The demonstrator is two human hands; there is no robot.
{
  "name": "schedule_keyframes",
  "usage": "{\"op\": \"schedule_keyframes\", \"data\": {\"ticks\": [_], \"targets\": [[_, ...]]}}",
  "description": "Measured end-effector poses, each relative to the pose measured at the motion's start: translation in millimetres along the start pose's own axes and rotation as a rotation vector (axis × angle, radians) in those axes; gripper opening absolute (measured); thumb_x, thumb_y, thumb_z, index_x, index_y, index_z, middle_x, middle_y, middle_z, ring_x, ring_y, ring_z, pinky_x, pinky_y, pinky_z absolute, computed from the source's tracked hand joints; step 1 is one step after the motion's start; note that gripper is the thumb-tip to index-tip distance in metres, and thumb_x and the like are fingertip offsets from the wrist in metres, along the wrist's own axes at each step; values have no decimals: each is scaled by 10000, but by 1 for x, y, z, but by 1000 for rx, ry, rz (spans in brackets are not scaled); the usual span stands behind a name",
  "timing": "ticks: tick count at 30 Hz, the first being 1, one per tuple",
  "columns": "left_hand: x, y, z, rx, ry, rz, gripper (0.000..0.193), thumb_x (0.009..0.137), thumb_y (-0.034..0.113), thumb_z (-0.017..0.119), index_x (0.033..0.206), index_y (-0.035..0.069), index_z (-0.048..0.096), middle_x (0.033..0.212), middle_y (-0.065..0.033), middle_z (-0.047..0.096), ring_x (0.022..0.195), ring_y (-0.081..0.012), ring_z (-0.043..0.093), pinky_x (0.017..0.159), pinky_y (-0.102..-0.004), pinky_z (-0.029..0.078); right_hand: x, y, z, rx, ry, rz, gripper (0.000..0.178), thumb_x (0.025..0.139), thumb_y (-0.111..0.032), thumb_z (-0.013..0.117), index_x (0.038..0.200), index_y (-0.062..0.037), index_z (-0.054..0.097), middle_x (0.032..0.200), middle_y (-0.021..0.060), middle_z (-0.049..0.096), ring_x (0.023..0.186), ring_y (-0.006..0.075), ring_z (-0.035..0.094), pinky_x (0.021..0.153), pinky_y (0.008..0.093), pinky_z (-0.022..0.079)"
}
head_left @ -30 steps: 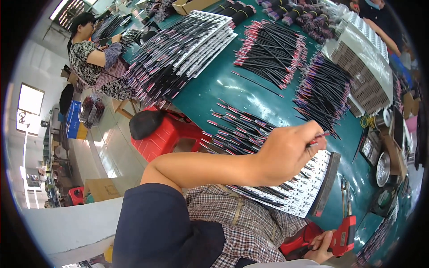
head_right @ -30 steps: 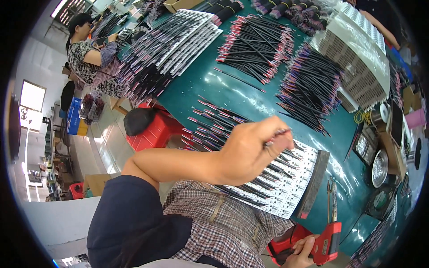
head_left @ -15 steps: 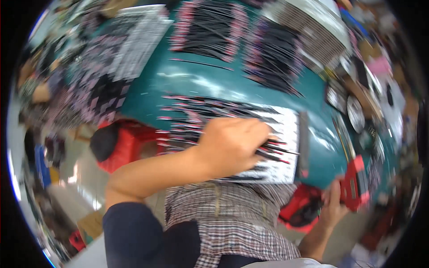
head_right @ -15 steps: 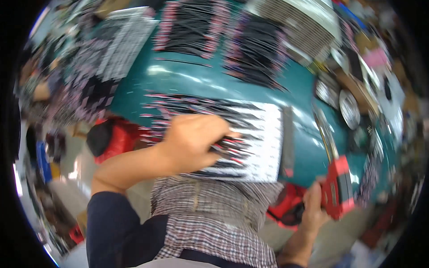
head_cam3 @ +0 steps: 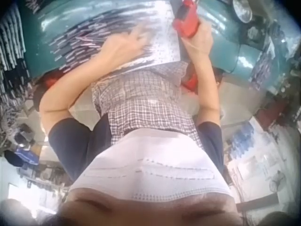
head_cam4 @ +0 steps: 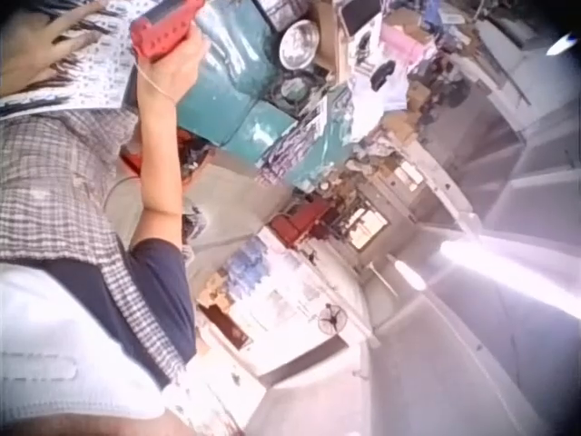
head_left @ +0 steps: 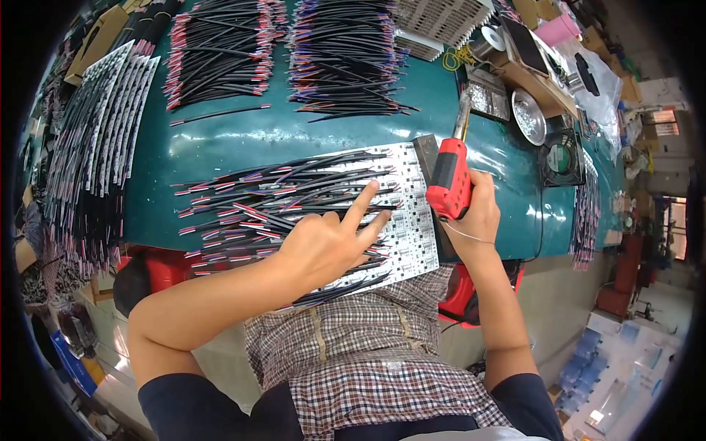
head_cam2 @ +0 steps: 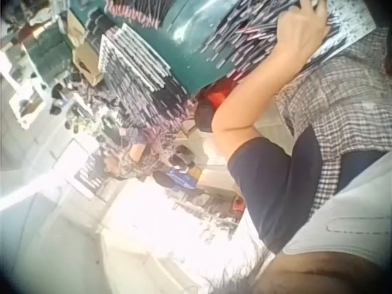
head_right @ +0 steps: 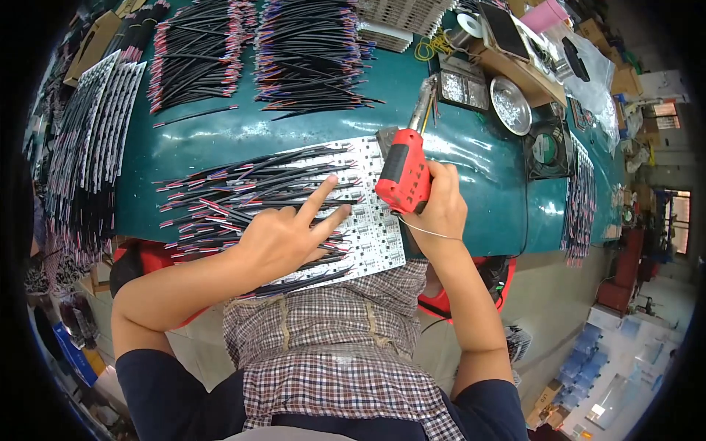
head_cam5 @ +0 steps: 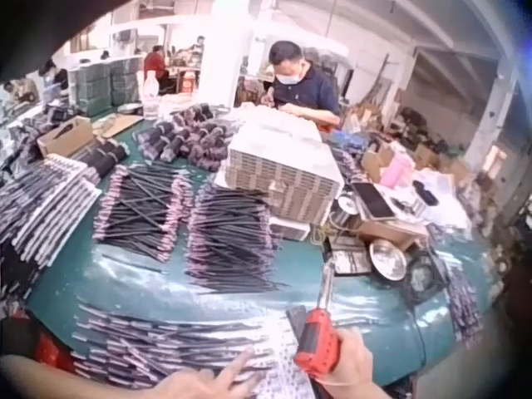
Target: The person solders red and black electrical wires onto small LED circuit board panels using a handheld soldering iron.
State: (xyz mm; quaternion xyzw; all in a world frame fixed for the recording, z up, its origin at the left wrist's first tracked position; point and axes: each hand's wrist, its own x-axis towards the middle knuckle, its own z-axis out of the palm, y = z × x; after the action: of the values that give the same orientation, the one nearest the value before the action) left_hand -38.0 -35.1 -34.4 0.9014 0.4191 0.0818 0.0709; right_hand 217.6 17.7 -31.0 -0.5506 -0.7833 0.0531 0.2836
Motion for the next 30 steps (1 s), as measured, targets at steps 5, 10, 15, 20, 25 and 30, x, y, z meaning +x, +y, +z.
{"op": "schedule_keyframes", "data": {"ticks": [5,10,15,20,25,30], "targets": [[0,-4,-3,11,-11,4,707,708,428,807,1334,189,582,1531,-246,366,514,-141,586,441,-260,467,0,1,7,11,12,-28,644,662,-119,873,1169,-50,481,981,142,566,841,366,608,680,422,513],[-3,-8,-4,44,-21,10,738,688,445,814,1344,201,581,1537,-242,360,513,-131,583,449,-251,468,2,-4,9,34,79,-60,650,670,-127,890,1171,-46,484,957,127,581,790,322,620,658,386,521],[-21,-19,-11,46,-36,-1,784,645,453,831,1347,217,574,1535,-231,368,510,-121,569,455,-244,464,5,-8,11,43,73,-88,641,669,-103,891,1170,-51,494,934,116,586,771,300,628,652,370,524],[-34,-28,-16,26,-52,4,820,608,443,848,1343,222,559,1545,-210,363,512,-109,550,456,-240,451,12,-18,22,87,77,-131,609,679,-82,871,1166,-64,506,935,109,593,773,299,630,649,370,525],[-37,-31,-20,10,-80,5,805,612,431,838,1341,229,563,1548,-190,368,517,-108,553,467,-247,457,17,-22,25,125,10,-92,544,693,-41,822,1143,-67,516,950,110,593,778,305,632,652,379,522],[-35,-31,-25,-52,-103,-35,740,629,371,833,1308,216,584,1538,-148,391,565,-146,606,497,-279,488,16,-18,16,129,-8,-69,530,696,-70,851,1110,-58,522,964,121,579,805,310,620,673,373,511]]}}
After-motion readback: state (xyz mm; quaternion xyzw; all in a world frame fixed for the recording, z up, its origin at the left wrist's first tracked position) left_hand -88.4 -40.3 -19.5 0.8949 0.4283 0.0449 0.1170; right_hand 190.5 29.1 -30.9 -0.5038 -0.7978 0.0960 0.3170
